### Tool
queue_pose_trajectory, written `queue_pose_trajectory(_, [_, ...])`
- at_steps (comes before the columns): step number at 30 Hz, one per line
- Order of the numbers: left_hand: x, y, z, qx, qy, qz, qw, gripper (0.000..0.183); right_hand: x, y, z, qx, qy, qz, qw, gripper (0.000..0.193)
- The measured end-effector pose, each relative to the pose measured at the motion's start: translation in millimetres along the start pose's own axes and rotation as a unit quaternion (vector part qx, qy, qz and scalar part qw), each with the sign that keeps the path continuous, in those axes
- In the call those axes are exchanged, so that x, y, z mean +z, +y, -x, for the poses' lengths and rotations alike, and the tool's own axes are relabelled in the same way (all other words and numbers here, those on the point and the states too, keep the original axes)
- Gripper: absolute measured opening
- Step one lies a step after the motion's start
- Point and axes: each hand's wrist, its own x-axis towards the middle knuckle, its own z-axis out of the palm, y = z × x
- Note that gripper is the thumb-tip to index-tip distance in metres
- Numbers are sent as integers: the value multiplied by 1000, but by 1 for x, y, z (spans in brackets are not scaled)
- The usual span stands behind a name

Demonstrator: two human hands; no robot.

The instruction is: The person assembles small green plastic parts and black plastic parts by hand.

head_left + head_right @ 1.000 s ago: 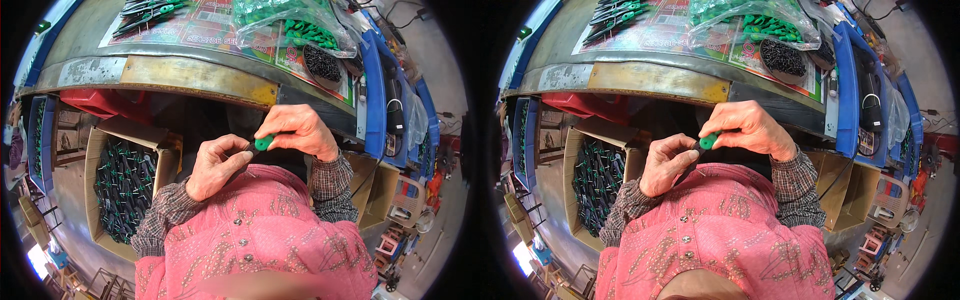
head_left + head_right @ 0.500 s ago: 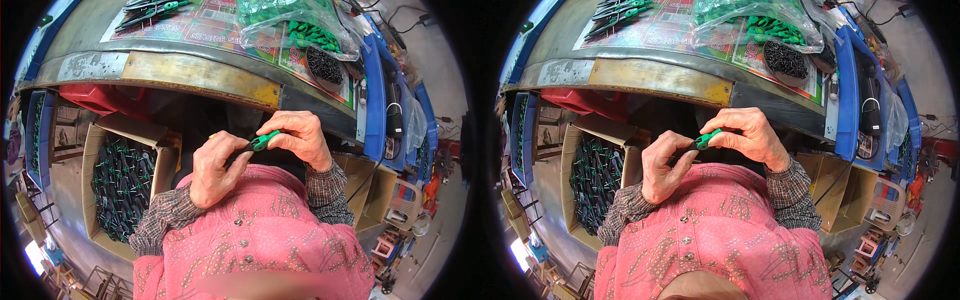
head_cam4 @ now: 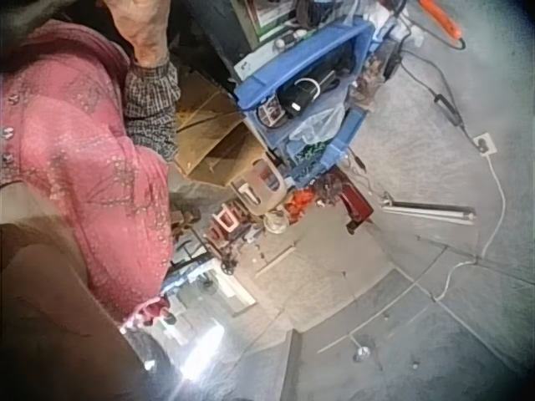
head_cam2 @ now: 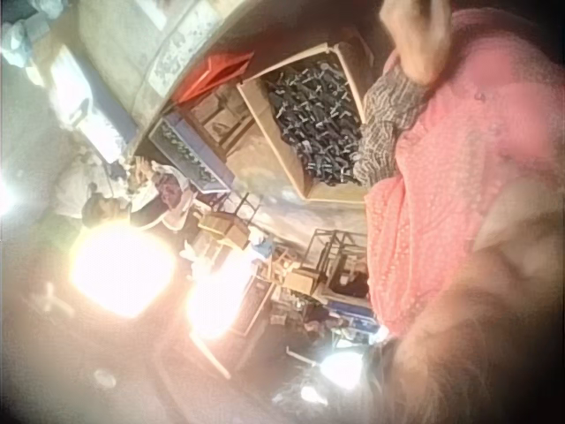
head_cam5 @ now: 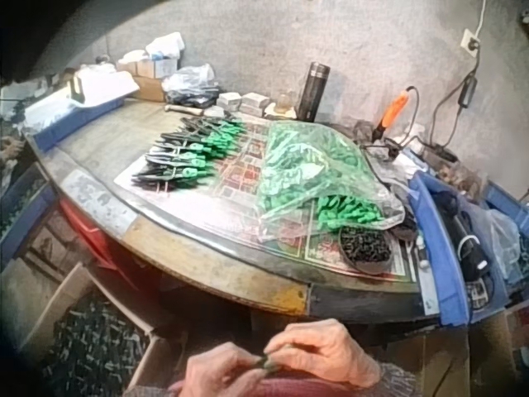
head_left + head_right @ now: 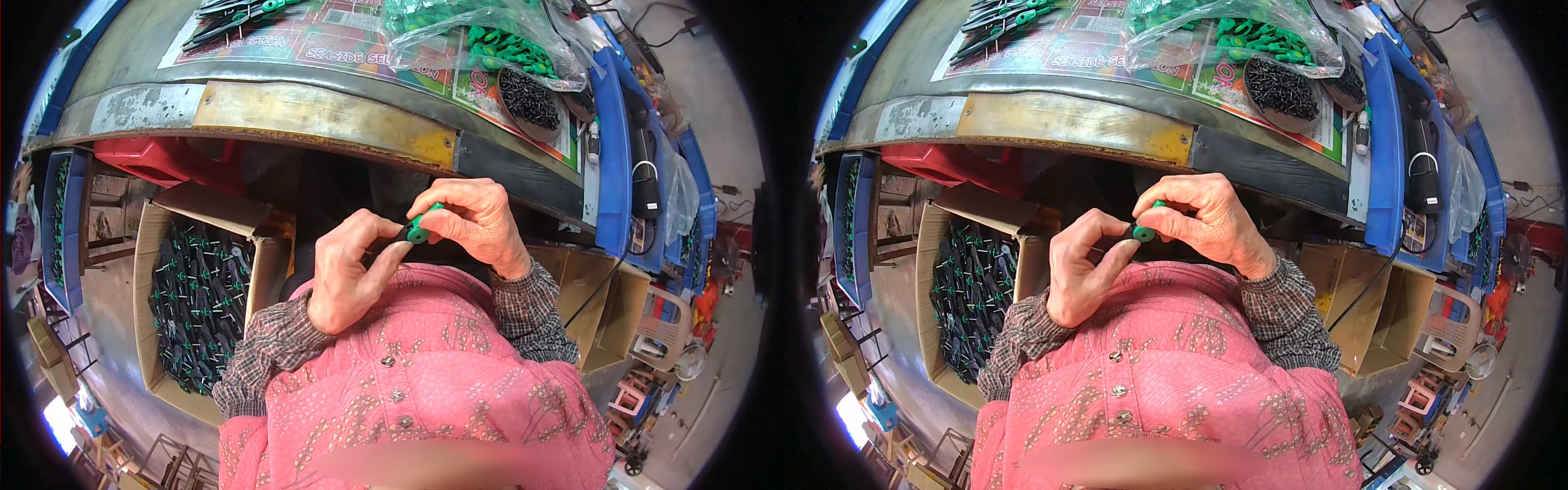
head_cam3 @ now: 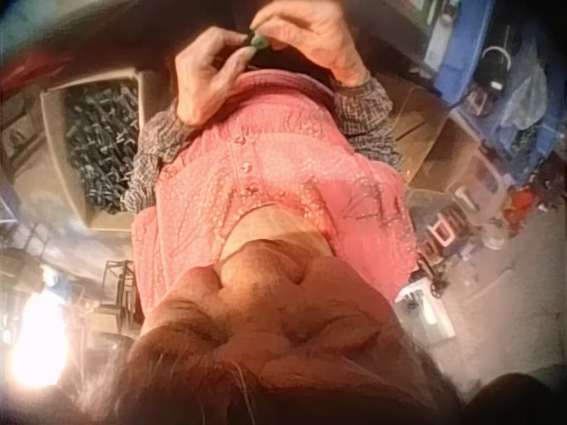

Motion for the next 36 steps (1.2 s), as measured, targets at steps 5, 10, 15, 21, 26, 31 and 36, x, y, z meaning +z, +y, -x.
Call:
queue_pose_trajectory(5, [-1, -2, 2, -205, -46, 249, 945, 10, 15, 3, 2, 125, 63, -144, 980, 19])
queue_pose_trajectory(10, [-1, -6, 2, -316, -81, 346, 880, 9, 23, 15, 5, 148, 87, -171, 970, 21])
queue_pose_trajectory(15, [7, -18, 7, -320, -74, 379, 865, 10, 28, 28, 9, 164, 102, -192, 962, 21])
queue_pose_trajectory(21, [10, -23, 9, -322, -72, 383, 863, 9, 33, 36, 10, 158, 122, -188, 962, 22])
queue_pose_trajectory(26, [10, -26, 11, -326, -73, 393, 857, 9, 36, 42, 11, 147, 116, -194, 963, 26])
queue_pose_trajectory(31, [11, -28, 11, -326, -56, 393, 858, 10, 35, 43, 10, 153, 110, -198, 962, 23])
queue_pose_trajectory(36, [9, -28, 9, -317, -67, 389, 863, 10, 36, 42, 8, 145, 118, -206, 960, 20])
